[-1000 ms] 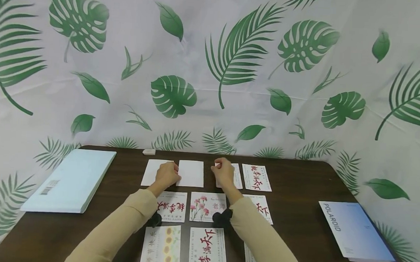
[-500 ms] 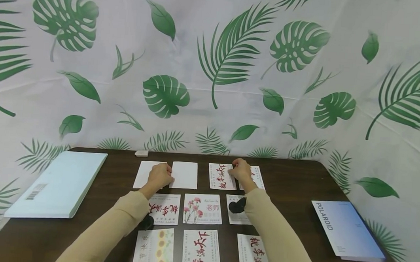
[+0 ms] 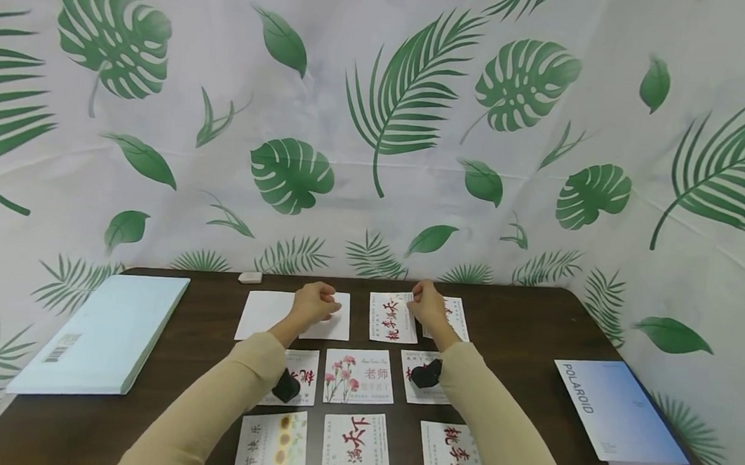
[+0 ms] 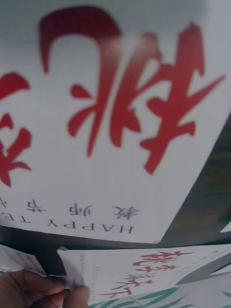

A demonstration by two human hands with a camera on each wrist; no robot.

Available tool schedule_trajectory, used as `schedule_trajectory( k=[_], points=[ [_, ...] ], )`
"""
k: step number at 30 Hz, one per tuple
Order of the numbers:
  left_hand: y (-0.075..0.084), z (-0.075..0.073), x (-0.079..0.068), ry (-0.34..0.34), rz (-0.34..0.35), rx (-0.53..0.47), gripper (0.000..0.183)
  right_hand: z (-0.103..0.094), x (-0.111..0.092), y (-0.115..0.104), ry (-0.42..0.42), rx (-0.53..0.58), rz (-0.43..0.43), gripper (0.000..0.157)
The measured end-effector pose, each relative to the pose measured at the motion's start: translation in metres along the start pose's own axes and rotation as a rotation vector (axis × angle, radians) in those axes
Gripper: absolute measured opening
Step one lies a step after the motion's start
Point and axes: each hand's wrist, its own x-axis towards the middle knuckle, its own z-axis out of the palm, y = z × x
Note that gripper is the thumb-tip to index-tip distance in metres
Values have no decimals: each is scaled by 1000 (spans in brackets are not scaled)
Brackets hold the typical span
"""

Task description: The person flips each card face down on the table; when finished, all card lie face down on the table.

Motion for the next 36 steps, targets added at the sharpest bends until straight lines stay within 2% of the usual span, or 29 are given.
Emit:
schedule_trajectory(
  k=[5,9,13,17,21,25,27,31,36],
  points=[
    [13,30,9,-44,-59,-143,42,-2,0,2,46,103,-71,20],
    [15,49,15,-25,-68,-192,43,-1,0,3,37,230,-90,20],
    [15,60,21,35,-76,-202,35,-1,1,3,10,338,-93,21],
    [17,64,28,87,-85,-236,26,-5,0,0,0,408,-89,19],
    [20,61,31,94,-98,-283,27,-5,-3,-2,26,458,-41,19],
    [22,55,30,93,-90,-285,29,1,-12,-8,73,482,-6,20],
    [24,53,30,99,-85,-276,28,3,-21,-16,54,478,-14,20],
    [28,51,30,119,-76,-265,27,8,-40,-35,-56,465,-50,21],
    [34,54,28,122,-68,-235,26,16,-51,-44,-88,337,-99,27]
  ],
)
